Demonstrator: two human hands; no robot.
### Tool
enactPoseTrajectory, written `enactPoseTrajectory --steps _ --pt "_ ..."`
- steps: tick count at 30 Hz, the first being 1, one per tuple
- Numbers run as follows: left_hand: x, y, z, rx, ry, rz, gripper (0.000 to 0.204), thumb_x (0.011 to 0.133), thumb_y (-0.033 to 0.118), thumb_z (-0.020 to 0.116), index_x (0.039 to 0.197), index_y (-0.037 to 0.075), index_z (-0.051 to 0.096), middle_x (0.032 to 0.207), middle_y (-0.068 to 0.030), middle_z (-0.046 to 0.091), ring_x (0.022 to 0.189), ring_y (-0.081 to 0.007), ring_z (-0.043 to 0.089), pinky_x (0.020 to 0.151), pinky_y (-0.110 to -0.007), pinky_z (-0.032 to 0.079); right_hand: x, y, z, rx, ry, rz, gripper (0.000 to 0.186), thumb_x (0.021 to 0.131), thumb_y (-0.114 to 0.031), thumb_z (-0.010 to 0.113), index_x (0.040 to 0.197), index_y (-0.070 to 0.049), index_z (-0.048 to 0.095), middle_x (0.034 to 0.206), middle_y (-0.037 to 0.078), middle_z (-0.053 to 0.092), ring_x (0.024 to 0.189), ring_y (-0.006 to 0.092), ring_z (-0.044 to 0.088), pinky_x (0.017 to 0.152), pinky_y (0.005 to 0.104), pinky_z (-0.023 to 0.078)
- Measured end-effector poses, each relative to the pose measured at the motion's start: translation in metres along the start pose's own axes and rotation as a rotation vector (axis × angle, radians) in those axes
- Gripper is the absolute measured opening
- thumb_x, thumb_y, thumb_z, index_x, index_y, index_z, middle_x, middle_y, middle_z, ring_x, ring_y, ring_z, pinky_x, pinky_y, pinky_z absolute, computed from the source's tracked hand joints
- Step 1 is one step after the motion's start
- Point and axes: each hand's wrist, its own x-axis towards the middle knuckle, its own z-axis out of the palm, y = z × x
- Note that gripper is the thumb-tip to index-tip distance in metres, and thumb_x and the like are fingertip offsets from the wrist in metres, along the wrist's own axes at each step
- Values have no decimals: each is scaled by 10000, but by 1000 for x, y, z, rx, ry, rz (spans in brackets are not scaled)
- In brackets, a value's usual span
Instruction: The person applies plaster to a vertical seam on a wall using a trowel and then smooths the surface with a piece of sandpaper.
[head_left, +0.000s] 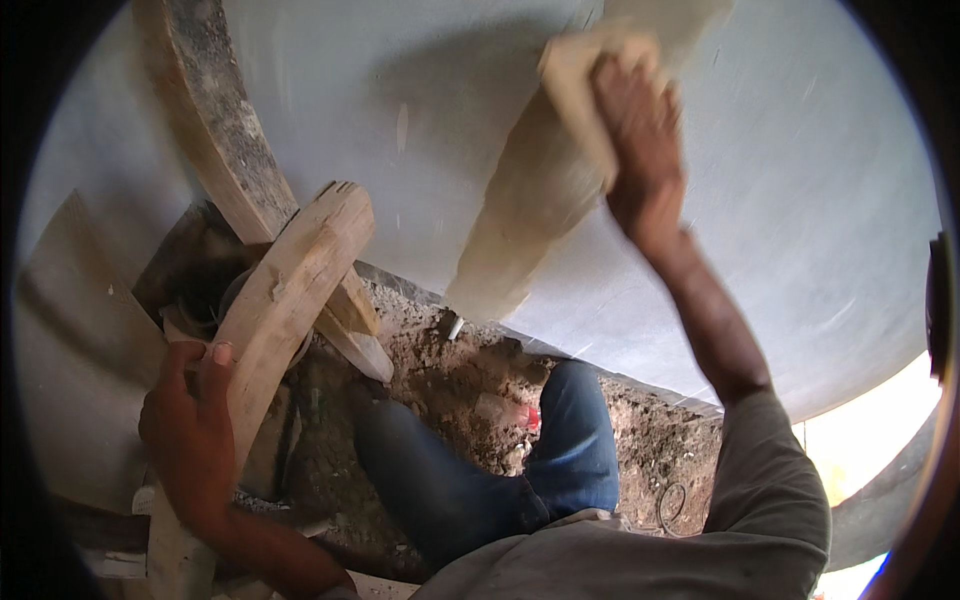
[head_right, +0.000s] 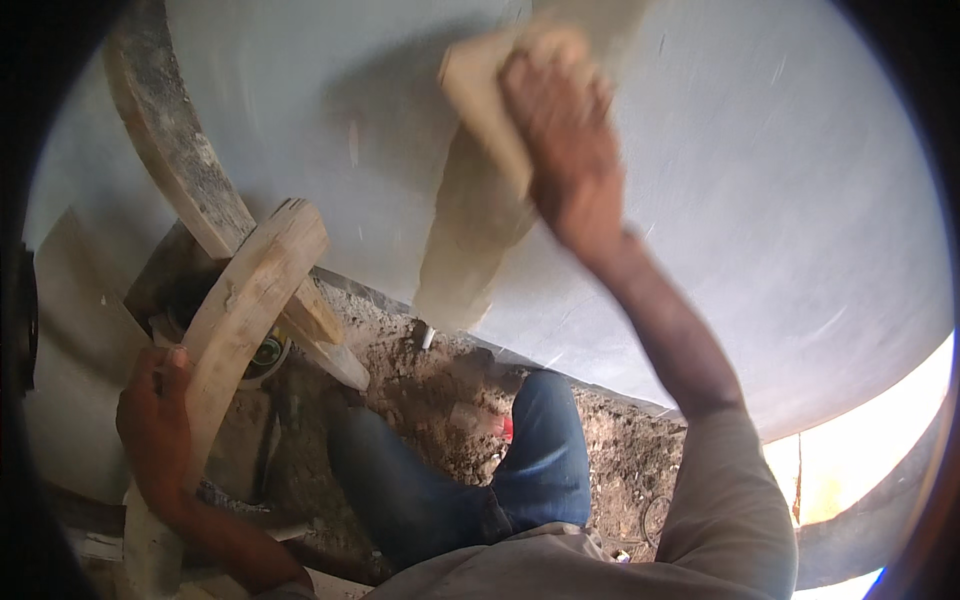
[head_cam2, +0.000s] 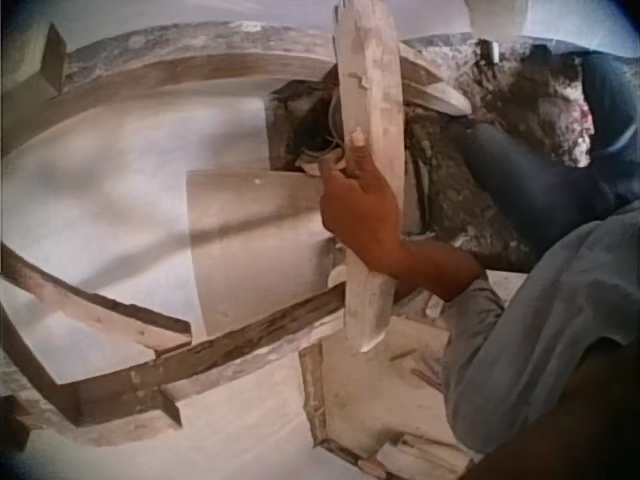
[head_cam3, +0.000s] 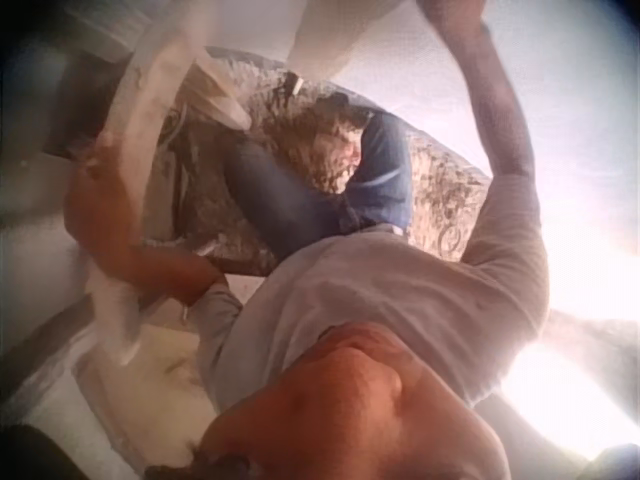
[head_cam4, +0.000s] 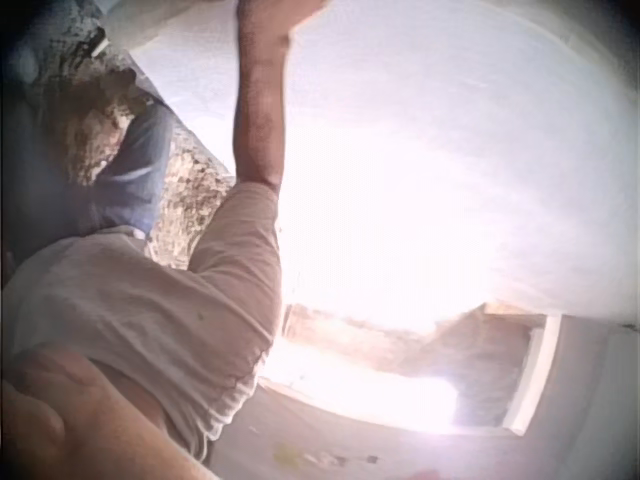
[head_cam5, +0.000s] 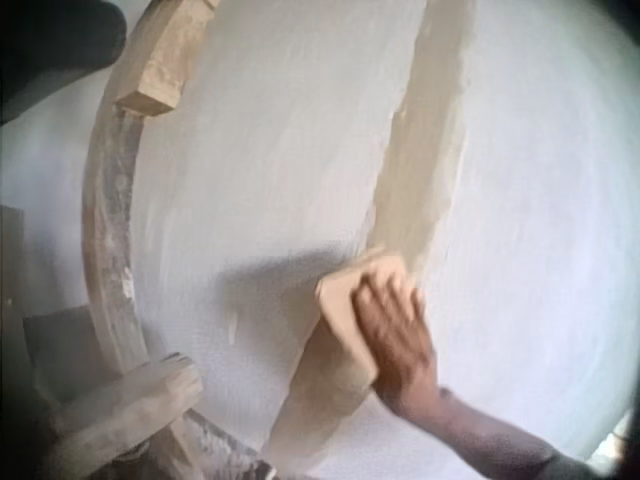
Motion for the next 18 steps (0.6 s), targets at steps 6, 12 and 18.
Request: enactPoseTrajectory --steps 6,12,18 --pt "-2 1 -8 -69 -39 -33 486 969 522 583 1040 48 659 802 -206 671 762 -400 647 715 -466 473 -49 -21 72 -76 -254 -133 630 881 -130 634 1486 -64 470 1599 146 377 1479 308 365 1236 511 255" --pt "2 8 -1 -16 -43 62 499 975 531 556 1050 48 655 899 -221 684 853 -410 660 786 -474 483 -127 -74 61 292 -463 -96 746 822 30 618 1529 -72 403 1543 151 458 1446 286 421 1243 514 239" --pt "-1 5 -3 -4 -57 6 524 979 548 534 1054 43 649 921 -217 689 882 -416 659 799 -480 480 34 9 27 -78 27 -2 727 812 5 646 1506 -84 449 1541 137 466 1428 283 447 1226 519 268"
